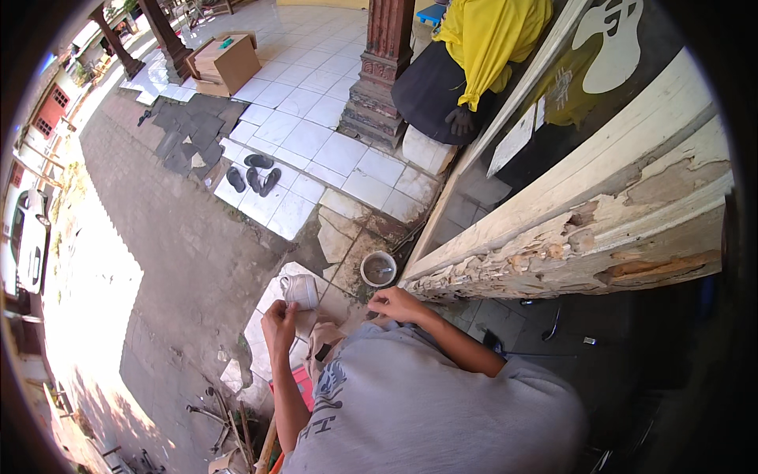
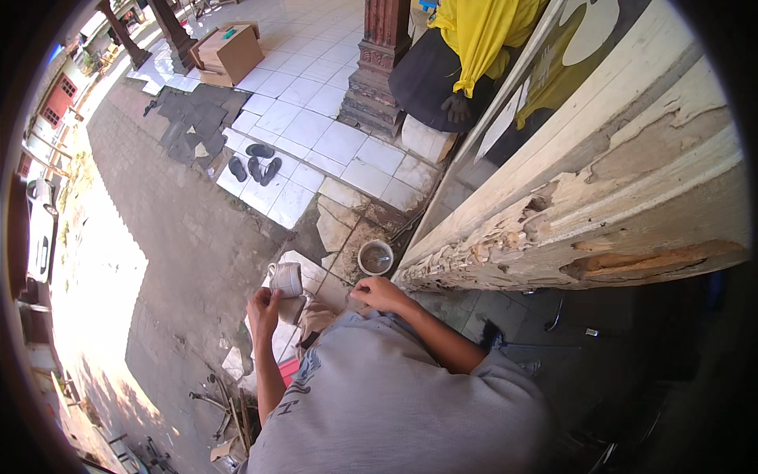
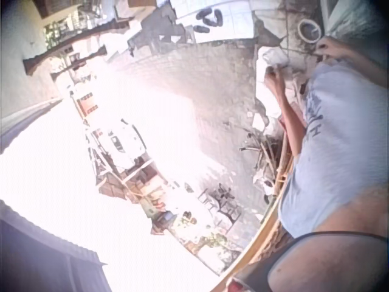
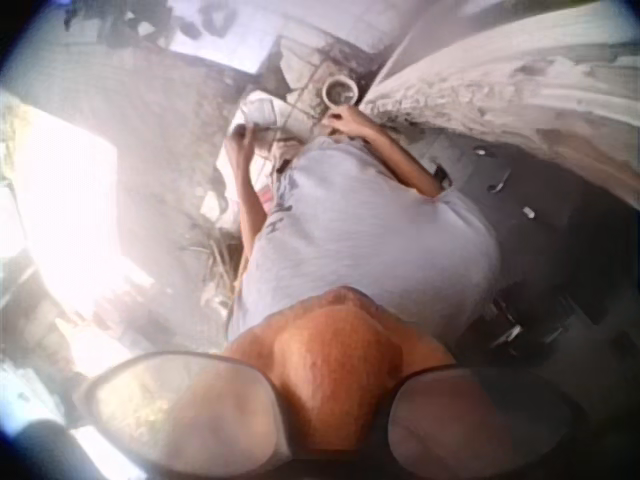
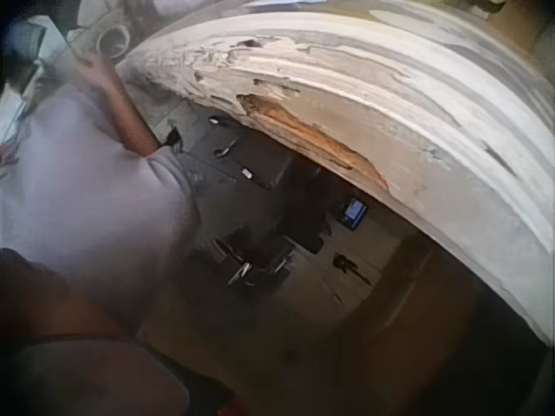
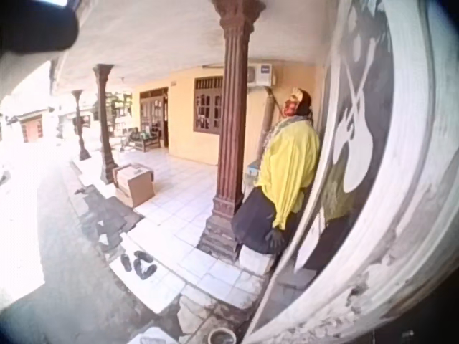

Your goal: The person handles a shoe, moves a chair and cardboard, and sweeps the floor with a broom in a cluttered room.

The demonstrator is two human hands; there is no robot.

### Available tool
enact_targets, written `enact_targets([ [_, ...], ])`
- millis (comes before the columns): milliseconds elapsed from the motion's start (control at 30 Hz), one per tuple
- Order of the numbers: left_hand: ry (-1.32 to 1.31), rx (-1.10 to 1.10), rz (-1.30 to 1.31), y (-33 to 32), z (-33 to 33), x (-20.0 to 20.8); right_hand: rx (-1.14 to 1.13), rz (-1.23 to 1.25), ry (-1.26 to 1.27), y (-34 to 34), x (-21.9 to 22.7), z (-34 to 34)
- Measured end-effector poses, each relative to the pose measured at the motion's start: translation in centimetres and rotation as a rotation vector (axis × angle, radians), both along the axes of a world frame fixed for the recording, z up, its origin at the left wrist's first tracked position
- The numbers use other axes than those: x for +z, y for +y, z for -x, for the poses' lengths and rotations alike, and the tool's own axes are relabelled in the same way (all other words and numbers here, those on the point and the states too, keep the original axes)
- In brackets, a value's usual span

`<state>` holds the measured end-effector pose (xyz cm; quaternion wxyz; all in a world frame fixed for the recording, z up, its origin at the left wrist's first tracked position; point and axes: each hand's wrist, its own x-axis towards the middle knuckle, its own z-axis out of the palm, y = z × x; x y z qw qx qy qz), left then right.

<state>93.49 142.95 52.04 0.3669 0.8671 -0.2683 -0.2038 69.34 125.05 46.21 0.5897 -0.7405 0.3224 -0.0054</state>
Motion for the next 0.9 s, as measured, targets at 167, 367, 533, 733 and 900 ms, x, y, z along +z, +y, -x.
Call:
enact_targets([
  [167,0.011,-0.144,0.017,-5.9,-10.0,-1.9,-0.163,-0.133,0.088,-1.6,-2.7,-7.1],
  [367,0.189,-0.266,0.140,-11.2,-23.5,-6.2,-0.242,-0.066,0.214,-6.1,-6.8,-17.1],
  [533,0.315,-0.287,0.139,-15.6,-34.9,-8.2,-0.551,-0.131,0.194,-7.1,-6.4,-19.7],
  [733,0.387,-0.275,0.052,-23.4,-46.1,-10.0,-0.866,-0.542,0.576,-3.4,-14.9,-16.9],
  [900,0.310,-0.228,-0.034,-31.2,-54.2,-10.1,-0.645,-0.596,0.934,-5.8,-20.7,-18.7],
])
